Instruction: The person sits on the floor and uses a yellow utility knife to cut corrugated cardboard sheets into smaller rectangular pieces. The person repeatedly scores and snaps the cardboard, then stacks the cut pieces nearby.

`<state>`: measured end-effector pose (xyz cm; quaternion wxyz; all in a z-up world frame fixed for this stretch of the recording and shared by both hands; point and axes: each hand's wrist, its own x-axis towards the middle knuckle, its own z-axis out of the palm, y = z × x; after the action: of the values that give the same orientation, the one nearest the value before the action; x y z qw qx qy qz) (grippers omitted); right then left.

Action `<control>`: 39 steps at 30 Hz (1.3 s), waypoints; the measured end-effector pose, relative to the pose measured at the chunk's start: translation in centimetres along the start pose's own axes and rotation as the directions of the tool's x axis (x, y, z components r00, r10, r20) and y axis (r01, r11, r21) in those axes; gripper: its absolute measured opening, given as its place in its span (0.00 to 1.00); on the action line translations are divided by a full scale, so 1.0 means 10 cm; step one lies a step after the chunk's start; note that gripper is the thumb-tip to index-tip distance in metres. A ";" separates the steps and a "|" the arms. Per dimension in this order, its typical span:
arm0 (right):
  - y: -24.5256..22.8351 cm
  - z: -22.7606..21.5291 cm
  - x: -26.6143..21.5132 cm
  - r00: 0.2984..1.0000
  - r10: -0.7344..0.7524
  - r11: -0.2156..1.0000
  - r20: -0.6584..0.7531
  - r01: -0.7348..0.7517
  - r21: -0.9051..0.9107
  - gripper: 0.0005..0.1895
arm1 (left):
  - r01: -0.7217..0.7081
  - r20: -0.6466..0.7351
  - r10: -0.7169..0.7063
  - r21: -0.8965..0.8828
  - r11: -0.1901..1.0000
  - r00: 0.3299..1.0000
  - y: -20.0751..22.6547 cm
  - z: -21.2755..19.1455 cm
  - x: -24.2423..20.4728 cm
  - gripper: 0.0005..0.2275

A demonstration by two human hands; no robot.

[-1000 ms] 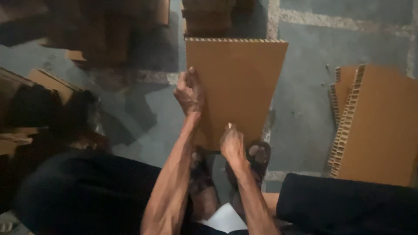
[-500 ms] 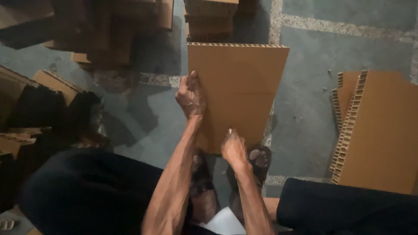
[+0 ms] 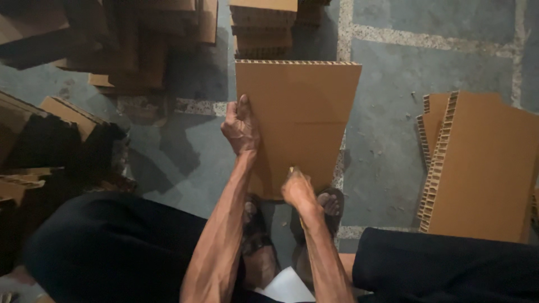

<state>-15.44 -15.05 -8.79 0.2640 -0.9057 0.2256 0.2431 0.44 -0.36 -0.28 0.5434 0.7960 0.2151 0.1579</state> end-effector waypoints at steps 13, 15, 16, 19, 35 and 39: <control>0.32 0.53 -0.02 1.000 -0.024 0.989 0.001 0.024 -0.143 0.14 | -0.043 0.022 0.043 -0.020 0.999 0.999 -0.04 -0.09 -0.06 0.28; 0.21 0.42 -0.05 0.996 0.089 0.985 0.014 -0.086 -0.149 0.15 | -0.098 -0.001 0.099 -0.053 0.994 0.995 0.00 -0.07 -0.05 0.27; 0.15 0.33 -0.10 0.999 0.026 0.997 -0.030 -0.028 -0.072 0.16 | -0.144 -0.025 0.142 -0.088 0.986 0.990 0.01 -0.07 -0.02 0.26; 0.13 -0.04 -0.51 0.993 -0.091 0.994 -0.069 0.095 0.056 0.17 | -0.174 -0.095 0.170 -0.045 0.984 0.981 0.04 -0.19 0.01 0.25; -0.48 -1.24 -0.79 0.997 -0.040 0.966 -0.071 0.057 0.254 0.29 | -0.416 -0.082 0.408 -0.177 0.892 0.909 0.75 -0.91 0.34 0.17; -0.54 -1.32 -0.83 0.999 0.007 0.940 0.031 -0.017 0.342 0.35 | -0.449 -0.017 0.451 0.059 0.892 0.893 0.66 -0.77 0.27 0.19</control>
<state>-14.78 -16.37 7.69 0.4190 -0.8411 0.2660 0.2152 0.19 5.07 8.63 0.4671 0.8360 0.0376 0.2855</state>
